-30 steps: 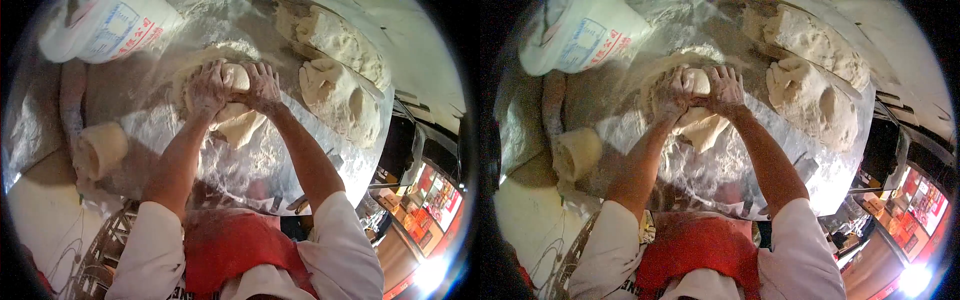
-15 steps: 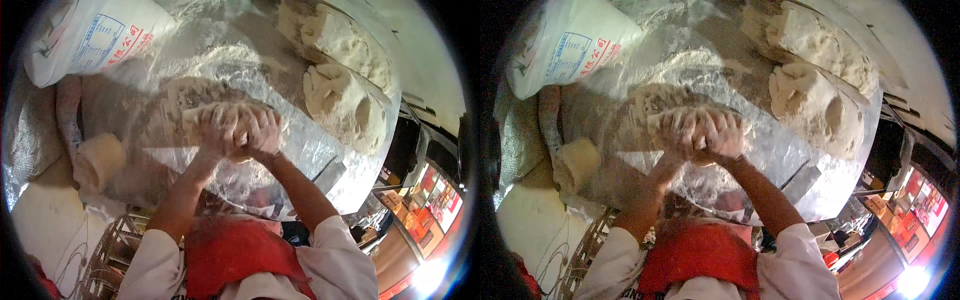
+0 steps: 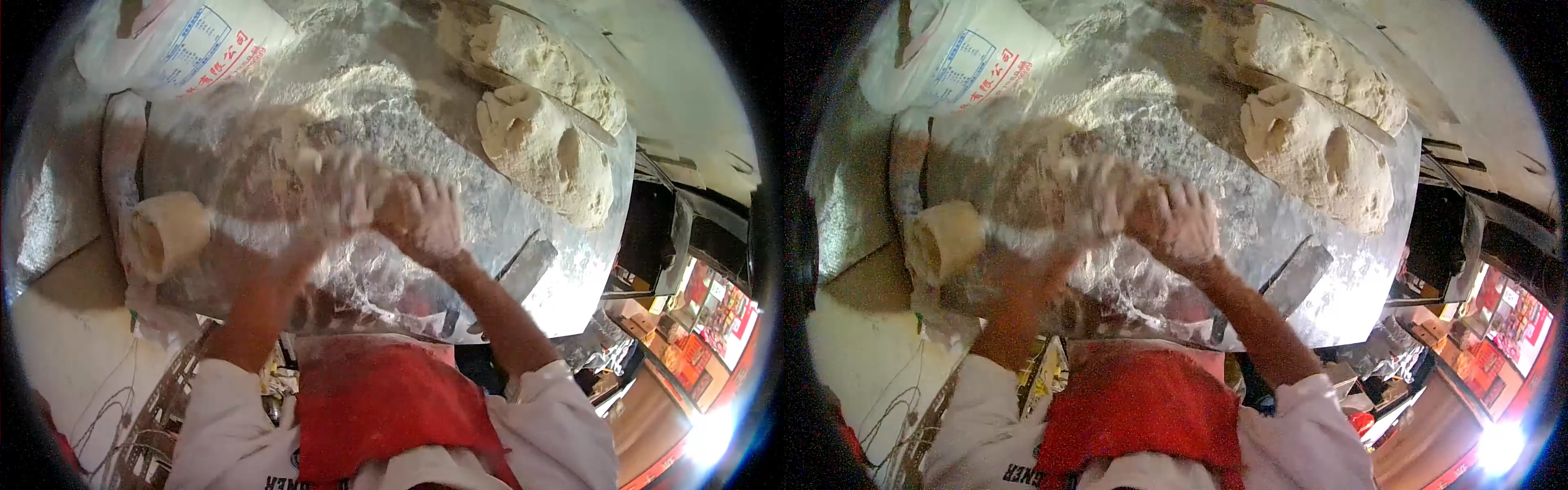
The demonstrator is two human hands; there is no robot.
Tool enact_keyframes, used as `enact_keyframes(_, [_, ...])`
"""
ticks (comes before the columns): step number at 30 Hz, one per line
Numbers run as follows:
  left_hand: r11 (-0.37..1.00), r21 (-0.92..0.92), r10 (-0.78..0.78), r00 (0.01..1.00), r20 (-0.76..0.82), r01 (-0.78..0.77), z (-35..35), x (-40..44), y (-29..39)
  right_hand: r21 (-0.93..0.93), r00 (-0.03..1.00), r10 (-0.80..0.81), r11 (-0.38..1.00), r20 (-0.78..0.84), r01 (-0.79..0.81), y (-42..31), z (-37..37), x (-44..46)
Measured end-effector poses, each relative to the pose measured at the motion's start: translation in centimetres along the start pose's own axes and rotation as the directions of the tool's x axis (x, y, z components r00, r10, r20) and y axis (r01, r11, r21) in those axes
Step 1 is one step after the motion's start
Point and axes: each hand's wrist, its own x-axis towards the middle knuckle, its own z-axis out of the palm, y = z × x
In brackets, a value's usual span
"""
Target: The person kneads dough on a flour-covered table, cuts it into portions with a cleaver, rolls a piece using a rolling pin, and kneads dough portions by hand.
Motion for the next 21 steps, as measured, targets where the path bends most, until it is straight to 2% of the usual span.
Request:
enact_keyframes(2, [0.95,-0.167,-0.273,0.962,-0.029,0.264,-1.3,-1.5,3.9,0.024,0.983,-0.105,0.994,-0.148,0.11,0.2,3.7,0.0])
enact_keyframes(3, [0.952,-0.145,-0.28,0.958,-0.061,0.269,-1.4,-1.7,3.8,-0.08,0.945,-0.21,0.977,-0.25,0.196,1.9,6.8,0.0])
enact_keyframes(5, [0.949,-0.125,-0.301,0.95,-0.08,0.291,-1.3,-0.3,2.8,-0.044,0.955,-0.146,0.989,-0.258,0.14,2.6,7.3,1.6])
enact_keyframes(6, [0.932,-0.147,-0.333,0.943,0.005,0.33,-1.5,1.3,2.2,-0.015,0.96,-0.086,0.996,-0.268,0.086,2.7,7.3,2.2])
enact_keyframes(7, [0.915,-0.164,-0.359,0.929,0.085,0.369,-1.0,2.6,1.5,0.03,0.971,-0.056,0.997,-0.231,0.065,3.1,6.4,3.5])
enact_keyframes(8, [0.913,-0.162,-0.366,0.927,0.082,0.375,1.7,2.9,0.5,0.029,0.972,-0.063,0.997,-0.228,0.072,4.0,6.3,5.0])
enact_keyframes(9, [0.906,-0.232,-0.377,0.924,-0.069,0.353,5.3,2.8,-0.5,0.032,0.979,-0.04,0.998,-0.199,0.047,4.9,6.3,6.4])
enact_keyframes(10, [0.9,-0.3,-0.388,0.896,-0.215,0.317,5.0,4.9,-1.0,0.034,0.985,-0.013,0.999,-0.169,0.019,5.0,5.5,7.8])
enact_keyframes(11, [0.893,-0.279,-0.377,0.926,-0.031,0.354,2.9,5.4,-1.5,-0.032,0.997,0.073,0.997,-0.009,-0.073,5.1,4.1,8.6])
enact_keyframes(12, [0.89,-0.288,-0.379,0.925,-0.033,0.354,4.2,5.1,-1.9,-0.001,0.993,0.106,0.994,0.048,-0.106,5.7,4.2,9.4])
enact_keyframes(14, [0.948,-0.09,-0.317,0.936,-0.155,0.306,7.8,4.4,-3.1,0.171,0.947,0.245,0.944,0.205,-0.282,6.3,3.5,10.6])
enact_keyframes(15, [0.949,-0.094,-0.313,0.936,-0.162,0.301,6.1,4.1,-2.7,0.167,0.948,0.249,0.944,0.197,-0.283,5.5,3.7,9.2])
enact_keyframes(17, [0.904,-0.179,-0.357,0.915,0.186,0.389,0.2,5.9,-2.9,-0.076,0.994,0.109,0.991,0.019,-0.107,4.0,4.6,7.4])
enact_keyframes(18, [0.873,-0.2,-0.357,0.863,0.358,0.444,-3.0,6.8,-3.3,-0.075,0.995,0.102,0.992,0.015,-0.1,2.7,3.4,6.3])
enact_keyframes(20, [0.803,-0.204,-0.304,0.68,0.668,0.56,-7.8,6.7,-3.7,0.105,0.95,-0.076,0.993,0.303,0.046,-0.6,0.4,2.9])
enact_keyframes(21, [0.91,-0.192,-0.272,0.88,0.389,0.366,-7.6,3.8,-3.8,0.03,0.952,-0.056,0.998,0.301,0.049,-1.9,0.6,1.8])
